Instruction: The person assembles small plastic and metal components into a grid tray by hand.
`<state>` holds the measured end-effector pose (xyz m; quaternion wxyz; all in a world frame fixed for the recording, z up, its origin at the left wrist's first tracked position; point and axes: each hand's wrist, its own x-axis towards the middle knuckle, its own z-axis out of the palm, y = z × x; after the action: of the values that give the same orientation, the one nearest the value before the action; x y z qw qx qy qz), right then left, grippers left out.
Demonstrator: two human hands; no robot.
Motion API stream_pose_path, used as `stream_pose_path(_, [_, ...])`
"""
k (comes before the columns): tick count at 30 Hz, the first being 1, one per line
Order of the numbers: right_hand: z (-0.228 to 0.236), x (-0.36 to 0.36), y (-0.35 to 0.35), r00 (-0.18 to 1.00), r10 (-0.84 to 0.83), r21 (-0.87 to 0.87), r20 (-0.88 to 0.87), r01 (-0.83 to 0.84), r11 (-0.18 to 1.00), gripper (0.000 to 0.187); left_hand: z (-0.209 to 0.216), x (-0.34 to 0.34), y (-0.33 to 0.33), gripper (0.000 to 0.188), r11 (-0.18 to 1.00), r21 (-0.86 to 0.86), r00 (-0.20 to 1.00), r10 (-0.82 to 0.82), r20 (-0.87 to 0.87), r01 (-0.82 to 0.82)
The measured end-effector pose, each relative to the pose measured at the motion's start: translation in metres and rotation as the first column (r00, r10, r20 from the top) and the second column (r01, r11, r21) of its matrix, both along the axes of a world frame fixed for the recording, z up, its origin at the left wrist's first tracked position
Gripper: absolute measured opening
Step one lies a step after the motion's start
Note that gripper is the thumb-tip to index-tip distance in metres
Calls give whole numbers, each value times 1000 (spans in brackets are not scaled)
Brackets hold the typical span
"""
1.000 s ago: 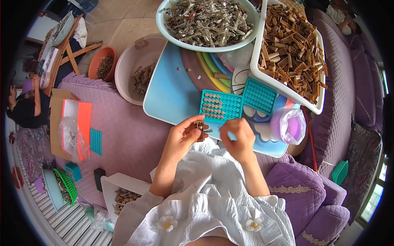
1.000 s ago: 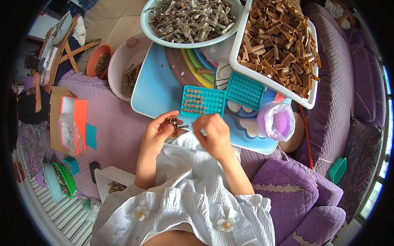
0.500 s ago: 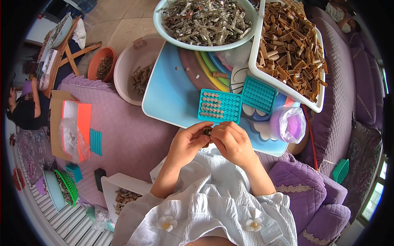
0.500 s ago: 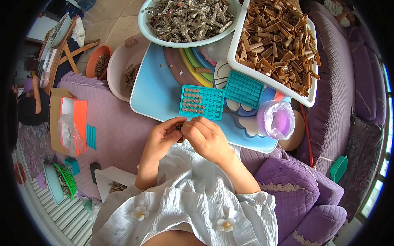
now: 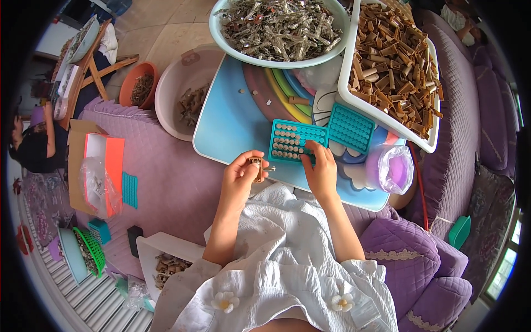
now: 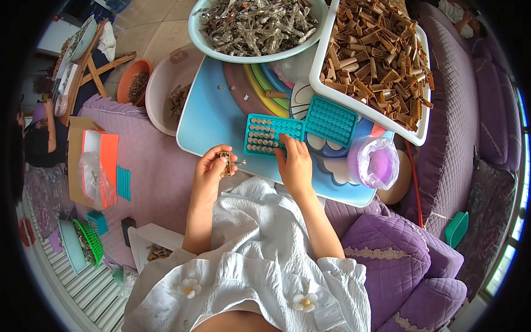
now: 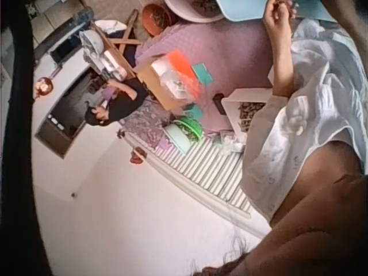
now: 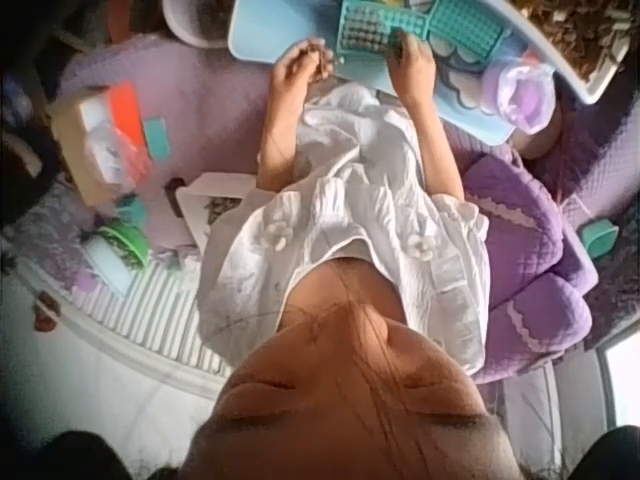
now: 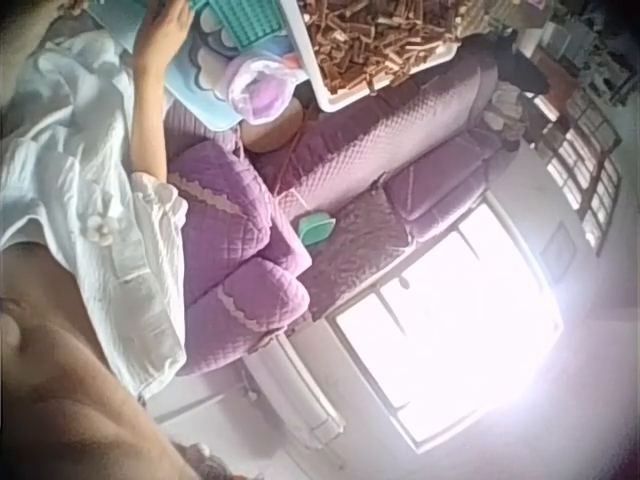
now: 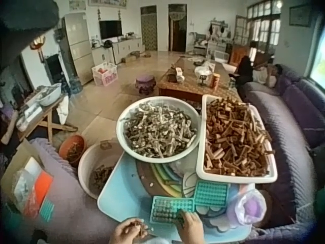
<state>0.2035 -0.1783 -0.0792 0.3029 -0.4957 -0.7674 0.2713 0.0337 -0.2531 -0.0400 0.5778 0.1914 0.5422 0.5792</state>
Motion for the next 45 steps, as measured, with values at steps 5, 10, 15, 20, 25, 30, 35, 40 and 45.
stream_pose_path(5, [0, -10, 4, 993, -28, 97, 113, 17, 995, 27, -2, 4, 0, 20, 997, 4, 997, -72, 9, 72])
stream_pose_path(10, [-2, -10, 8, 982, -30, 126, 188, 6, 992, 18, -4, 6, -2, 20, 997, 4, 994, -80, 73, 80])
stream_pose_path(15, [1, -8, 7, 999, -50, 78, 18, 49, 996, 17, -4, 5, -2, 21, 994, 11, 990, -106, 96, 105])
stream_pose_path(20, [32, -14, -13, 969, -50, 153, -240, 88, 984, 20, -3, 7, -2, 31, 989, 51, 973, -146, 178, 139])
stream_pose_path(25, [50, -22, -22, 955, 104, 277, -279, -24, 961, 25, 0, 11, 0, 33, 979, 83, 954, -201, 221, 187])
stream_pose_path(30, [55, -16, -22, 951, 233, 311, -203, -163, 936, 25, 5, 18, 0, 31, 967, 138, 967, -231, 110, 215])
stream_pose_path(35, [63, -8, -19, 944, 274, 250, -182, -225, 942, 22, 6, 25, 1, 30, 962, 100, 966, -257, 22, 254])
stream_pose_path(40, [74, 2, -13, 932, 350, 21, -92, -349, 937, 17, -2, 29, 1, 27, 926, 143, 937, -341, -79, 349])
stream_pose_path(45, [86, 13, 10, 896, 351, -347, -272, -431, 833, 28, 8, 40, 8, 25, 911, 122, 919, -393, -32, 394])
